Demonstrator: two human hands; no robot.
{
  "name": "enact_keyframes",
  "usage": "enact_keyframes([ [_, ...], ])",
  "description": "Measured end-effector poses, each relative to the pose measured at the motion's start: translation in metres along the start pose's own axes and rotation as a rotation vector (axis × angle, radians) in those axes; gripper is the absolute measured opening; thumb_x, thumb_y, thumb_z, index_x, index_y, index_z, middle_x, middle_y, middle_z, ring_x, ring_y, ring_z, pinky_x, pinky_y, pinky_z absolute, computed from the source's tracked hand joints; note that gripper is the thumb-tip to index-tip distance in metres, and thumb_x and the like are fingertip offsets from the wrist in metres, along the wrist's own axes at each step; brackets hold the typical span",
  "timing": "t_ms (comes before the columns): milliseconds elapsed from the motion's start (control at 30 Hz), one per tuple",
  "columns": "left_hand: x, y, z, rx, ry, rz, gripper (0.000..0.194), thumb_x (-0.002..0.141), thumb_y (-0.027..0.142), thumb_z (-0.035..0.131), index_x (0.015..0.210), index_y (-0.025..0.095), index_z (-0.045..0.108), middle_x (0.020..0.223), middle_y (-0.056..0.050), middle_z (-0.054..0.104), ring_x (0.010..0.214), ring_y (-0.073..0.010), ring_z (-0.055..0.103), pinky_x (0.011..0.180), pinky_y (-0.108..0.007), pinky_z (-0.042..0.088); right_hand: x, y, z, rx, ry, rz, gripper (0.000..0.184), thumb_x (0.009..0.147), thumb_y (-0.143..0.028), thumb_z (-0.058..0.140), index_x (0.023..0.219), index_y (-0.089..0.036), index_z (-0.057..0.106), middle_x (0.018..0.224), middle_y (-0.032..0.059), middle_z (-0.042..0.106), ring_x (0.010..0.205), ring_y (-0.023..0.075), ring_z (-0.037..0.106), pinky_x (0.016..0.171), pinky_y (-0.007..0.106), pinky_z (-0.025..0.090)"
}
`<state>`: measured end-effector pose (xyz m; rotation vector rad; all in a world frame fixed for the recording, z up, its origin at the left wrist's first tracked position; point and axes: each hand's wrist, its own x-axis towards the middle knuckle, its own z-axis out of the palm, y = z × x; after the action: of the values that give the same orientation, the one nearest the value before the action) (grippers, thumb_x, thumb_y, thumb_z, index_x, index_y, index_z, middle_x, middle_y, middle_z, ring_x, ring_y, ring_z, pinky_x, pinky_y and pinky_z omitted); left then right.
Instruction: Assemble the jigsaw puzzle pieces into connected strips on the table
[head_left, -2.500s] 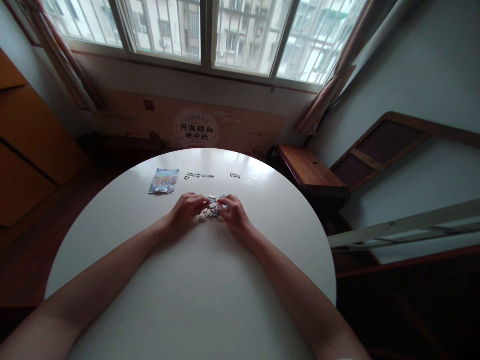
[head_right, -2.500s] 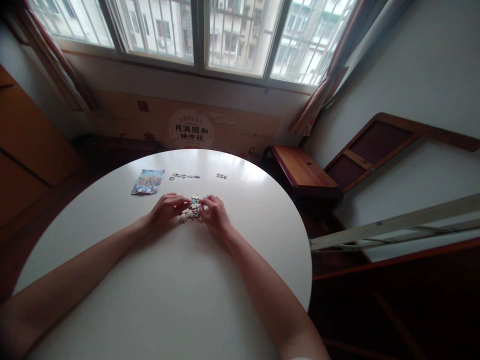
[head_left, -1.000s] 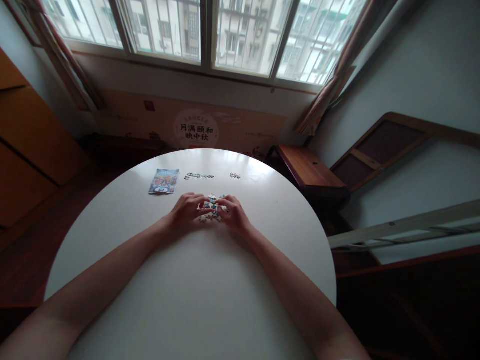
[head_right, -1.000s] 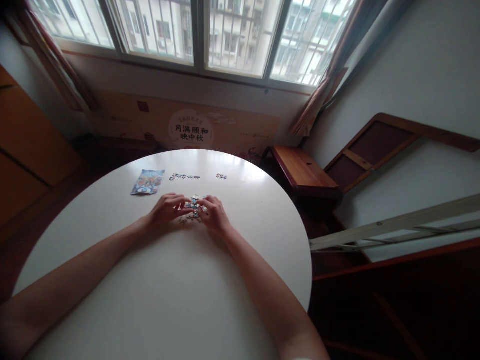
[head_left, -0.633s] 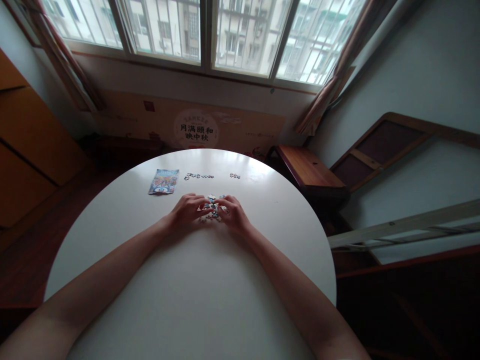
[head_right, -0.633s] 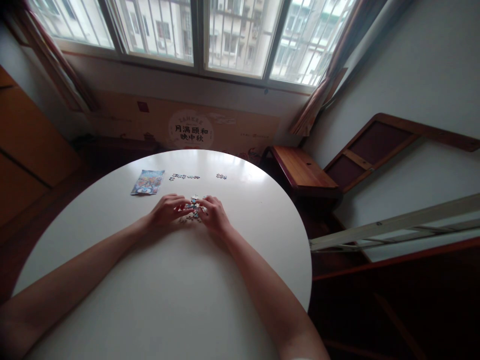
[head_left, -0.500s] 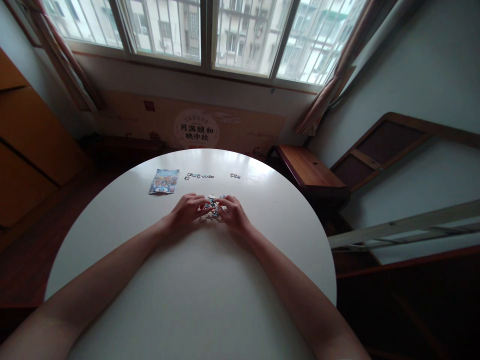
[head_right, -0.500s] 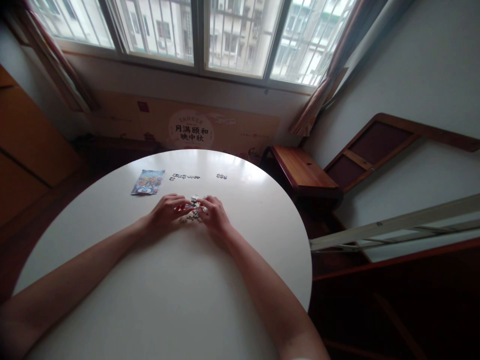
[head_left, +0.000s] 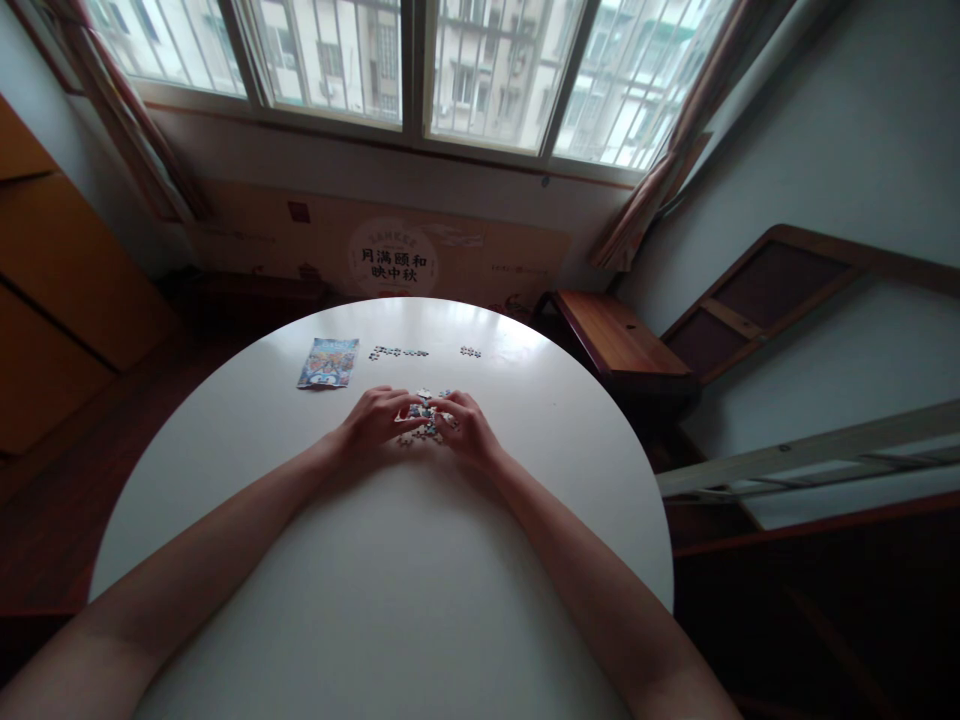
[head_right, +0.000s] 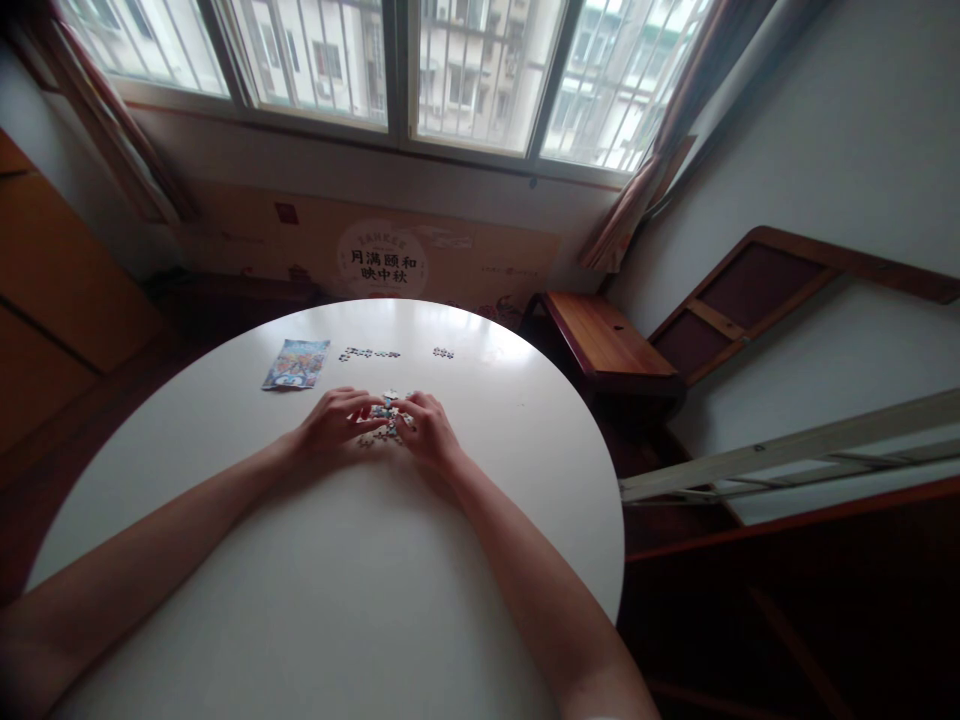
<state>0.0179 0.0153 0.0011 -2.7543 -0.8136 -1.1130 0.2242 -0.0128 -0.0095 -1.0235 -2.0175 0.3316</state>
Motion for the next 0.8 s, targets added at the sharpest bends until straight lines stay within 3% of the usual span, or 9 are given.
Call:
enact_keyframes([
  [800,-0.0005,-0.0011,0.0016,0.008,-0.01,0.015,0.027,0.086,0.043,0.059,0.096,0.019,0.066,0.065,0.001,0.064,0.058,-0.0108,0.058,0.061,-0.024,0.041,-0.0004,-0.0003,-0.0001,-0.021,-0.019,-0.004,0.029,0.084,-0.014,0.057,0.108,-0.024,0.068,0.093,0.0048,0.061,0.09,0.0183,0.055,0.084,0.033,0.045],
])
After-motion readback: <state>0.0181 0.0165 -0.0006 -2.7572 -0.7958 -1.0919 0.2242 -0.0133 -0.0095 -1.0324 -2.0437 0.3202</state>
